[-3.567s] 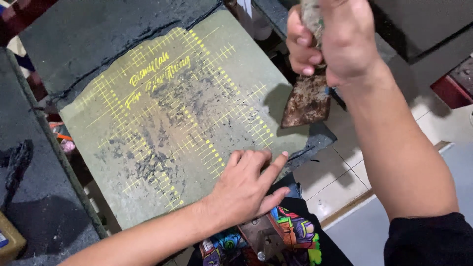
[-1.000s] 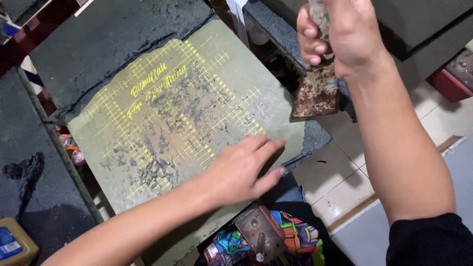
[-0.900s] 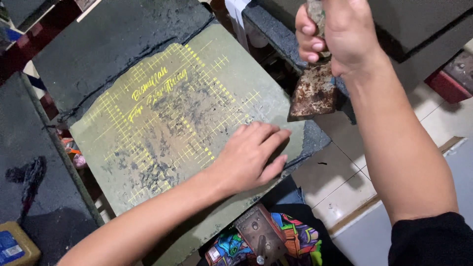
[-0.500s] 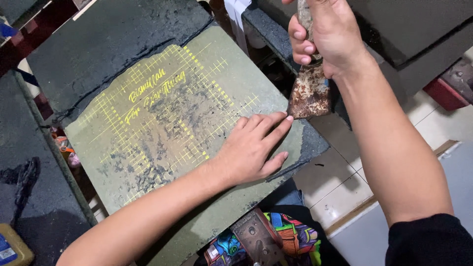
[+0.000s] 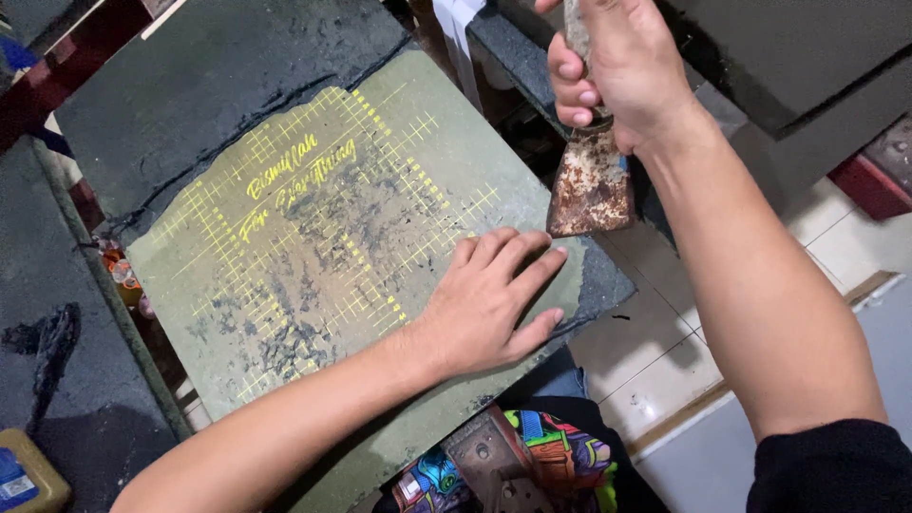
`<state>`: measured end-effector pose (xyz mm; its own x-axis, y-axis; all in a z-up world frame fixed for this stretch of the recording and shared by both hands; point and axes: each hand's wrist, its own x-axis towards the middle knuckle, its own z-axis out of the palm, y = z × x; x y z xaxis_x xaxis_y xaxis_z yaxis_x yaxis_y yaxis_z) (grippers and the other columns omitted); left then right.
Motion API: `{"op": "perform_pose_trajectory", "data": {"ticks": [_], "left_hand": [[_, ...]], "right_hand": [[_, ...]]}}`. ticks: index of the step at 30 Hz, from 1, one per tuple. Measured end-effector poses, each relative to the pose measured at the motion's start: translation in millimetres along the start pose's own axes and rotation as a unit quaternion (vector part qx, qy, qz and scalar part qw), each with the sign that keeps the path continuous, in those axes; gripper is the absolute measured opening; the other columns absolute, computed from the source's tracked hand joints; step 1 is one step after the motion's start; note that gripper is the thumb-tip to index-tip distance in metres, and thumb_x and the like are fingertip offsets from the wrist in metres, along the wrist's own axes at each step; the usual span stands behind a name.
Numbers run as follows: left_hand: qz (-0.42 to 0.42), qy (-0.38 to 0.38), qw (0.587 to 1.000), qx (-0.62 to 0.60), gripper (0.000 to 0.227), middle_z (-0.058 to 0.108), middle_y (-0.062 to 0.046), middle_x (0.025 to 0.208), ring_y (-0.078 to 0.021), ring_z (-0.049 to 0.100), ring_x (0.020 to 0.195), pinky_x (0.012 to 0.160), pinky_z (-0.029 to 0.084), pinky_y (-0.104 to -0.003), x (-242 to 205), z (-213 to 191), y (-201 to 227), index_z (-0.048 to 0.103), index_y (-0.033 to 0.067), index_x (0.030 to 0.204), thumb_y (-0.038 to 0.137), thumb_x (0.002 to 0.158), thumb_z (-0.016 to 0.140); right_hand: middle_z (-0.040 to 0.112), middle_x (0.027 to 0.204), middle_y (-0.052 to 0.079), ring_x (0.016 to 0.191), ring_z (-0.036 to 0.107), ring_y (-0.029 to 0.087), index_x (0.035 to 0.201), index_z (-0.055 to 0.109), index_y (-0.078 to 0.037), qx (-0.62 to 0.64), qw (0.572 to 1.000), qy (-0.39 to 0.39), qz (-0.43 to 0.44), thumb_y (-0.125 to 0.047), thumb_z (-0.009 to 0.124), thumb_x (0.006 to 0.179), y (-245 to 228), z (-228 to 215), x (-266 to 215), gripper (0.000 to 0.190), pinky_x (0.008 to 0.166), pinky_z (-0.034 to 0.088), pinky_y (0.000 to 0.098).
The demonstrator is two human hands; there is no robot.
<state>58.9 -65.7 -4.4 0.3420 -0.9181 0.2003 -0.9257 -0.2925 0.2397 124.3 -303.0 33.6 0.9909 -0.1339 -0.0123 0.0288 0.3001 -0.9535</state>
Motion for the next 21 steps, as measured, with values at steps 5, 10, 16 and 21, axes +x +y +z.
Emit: {"op": "perform_pose_trajectory", "data": {"ticks": [5, 10, 16, 21], "left_hand": [[0.005, 0.018, 1.000, 0.006, 0.059, 0.057, -0.010, 0.138, -0.0321, 0.052, 0.120, 0.088, 0.041, -0.047, -1, -1, -1, 0.054, 0.0066, 0.142, 0.045, 0.097, 0.055], [0.015, 0.029, 0.999, -0.016, 0.053, 0.060, -0.009, 0.138, -0.0300, 0.054, 0.121, 0.089, 0.040, -0.047, -2, 0, -4, 0.057, 0.0074, 0.139, 0.043, 0.100, 0.052], [0.021, 0.001, 0.999, -0.026, 0.045, 0.063, -0.013, 0.130, -0.0318, 0.056, 0.121, 0.092, 0.041, -0.048, -6, -12, 9, 0.062, 0.0086, 0.129, 0.040, 0.097, 0.055], [0.058, -0.010, 0.998, -0.029, 0.052, 0.060, -0.016, 0.131, -0.0342, 0.054, 0.123, 0.097, 0.039, -0.050, -13, -9, 13, 0.062, 0.0067, 0.132, 0.045, 0.098, 0.055]], "right_hand": [[0.043, 0.063, -0.002, 0.043, 0.033, 0.005, 0.108, 0.054, -0.014, -0.004, 1.000, 0.006, -0.004, -0.065, 0.058, 0.086, 0, 3, -12, 0.056, 0.037, 0.032, 0.0209], [0.043, 0.064, -0.001, 0.043, 0.035, 0.005, 0.112, 0.055, -0.014, -0.032, 0.997, -0.020, -0.060, -0.071, 0.060, 0.086, -4, 4, -27, 0.063, 0.038, 0.033, 0.0213], [0.047, 0.061, -0.004, 0.040, 0.038, 0.005, 0.108, 0.056, -0.014, 0.000, 0.999, 0.036, 0.019, -0.059, 0.057, 0.091, -12, 10, -41, 0.049, 0.034, 0.036, 0.0204], [0.055, 0.071, -0.001, 0.049, 0.043, 0.004, 0.079, 0.054, -0.011, 0.026, 0.984, 0.178, -0.016, -0.021, 0.040, 0.113, -25, -15, -54, 0.038, 0.041, 0.035, 0.0203]]}}
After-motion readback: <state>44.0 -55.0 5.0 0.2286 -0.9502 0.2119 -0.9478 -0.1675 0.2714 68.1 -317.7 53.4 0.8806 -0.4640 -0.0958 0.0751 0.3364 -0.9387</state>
